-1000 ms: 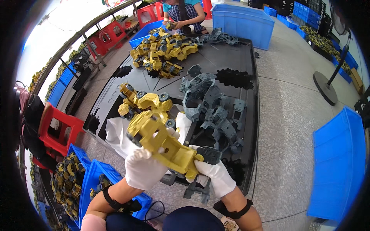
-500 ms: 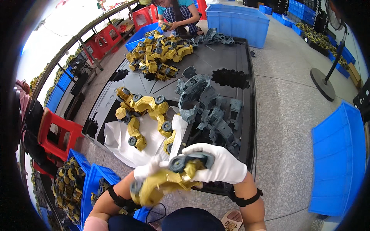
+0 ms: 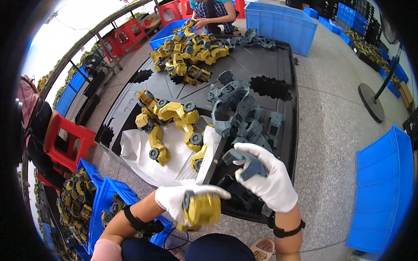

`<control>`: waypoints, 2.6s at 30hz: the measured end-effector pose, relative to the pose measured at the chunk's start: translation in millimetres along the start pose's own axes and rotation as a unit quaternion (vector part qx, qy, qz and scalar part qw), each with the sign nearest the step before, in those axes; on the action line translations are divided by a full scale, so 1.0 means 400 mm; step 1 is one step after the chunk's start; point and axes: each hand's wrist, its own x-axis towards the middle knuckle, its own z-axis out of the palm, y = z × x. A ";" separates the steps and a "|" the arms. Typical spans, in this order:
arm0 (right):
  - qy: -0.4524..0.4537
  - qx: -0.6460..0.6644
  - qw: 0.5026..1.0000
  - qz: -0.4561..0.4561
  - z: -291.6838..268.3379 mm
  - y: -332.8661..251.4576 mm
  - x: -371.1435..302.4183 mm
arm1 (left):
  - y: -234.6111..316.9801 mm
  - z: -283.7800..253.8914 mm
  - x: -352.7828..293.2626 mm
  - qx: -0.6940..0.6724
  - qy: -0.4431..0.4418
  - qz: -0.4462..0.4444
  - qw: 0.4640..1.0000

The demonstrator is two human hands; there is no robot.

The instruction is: The person assembles yellow and gray plastic toy excavators by snapping the body and track components together. They pick up parts from a blue crate and the table, join them, and place the finished units into a blue crate.

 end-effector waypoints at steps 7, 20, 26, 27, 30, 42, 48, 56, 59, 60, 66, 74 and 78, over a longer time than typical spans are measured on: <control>0.025 -0.326 0.923 -0.204 0.067 0.013 -0.114 | -0.068 0.019 -0.008 -0.188 0.224 0.106 0.951; 0.135 -0.419 0.862 -0.253 0.112 0.022 -0.185 | -0.037 0.069 0.021 -0.251 0.327 0.137 0.901; 0.137 -0.426 0.860 -0.246 0.109 0.023 -0.184 | -0.025 0.086 0.024 -0.133 0.328 0.162 0.921; 0.136 -0.429 0.859 -0.244 0.108 0.021 -0.185 | -0.024 0.081 0.020 -0.123 0.317 0.174 0.924; 0.131 -0.439 0.855 -0.242 0.108 0.016 -0.187 | -0.024 0.078 0.017 -0.055 0.306 0.186 0.932; 0.062 -0.445 0.837 -0.311 0.084 0.028 -0.180 | -0.041 0.110 0.032 -0.052 0.289 0.225 0.929; 0.068 -0.432 0.848 -0.300 0.095 0.041 -0.181 | -0.087 0.118 0.024 -0.543 0.212 0.133 0.801; -0.006 -0.375 0.886 -0.274 0.073 0.018 -0.151 | -0.080 0.140 0.008 -0.195 0.256 0.100 0.941; 0.013 -0.364 0.888 -0.281 0.079 0.013 -0.141 | -0.087 0.133 0.014 -0.133 0.254 0.106 0.952; 0.029 -0.361 0.888 -0.285 0.083 0.019 -0.145 | -0.083 0.145 0.024 -0.067 0.276 0.133 0.950; 0.042 -0.237 0.941 -0.236 0.100 0.058 -0.050 | 0.021 0.130 0.030 -0.057 0.382 0.144 0.911; 0.107 -0.200 0.920 -0.319 0.222 0.052 0.001 | 0.071 0.155 0.026 -0.170 0.488 0.156 0.842; -0.033 -0.135 0.939 -0.314 0.199 0.071 -0.008 | 0.095 0.120 -0.102 -0.145 0.522 0.090 0.836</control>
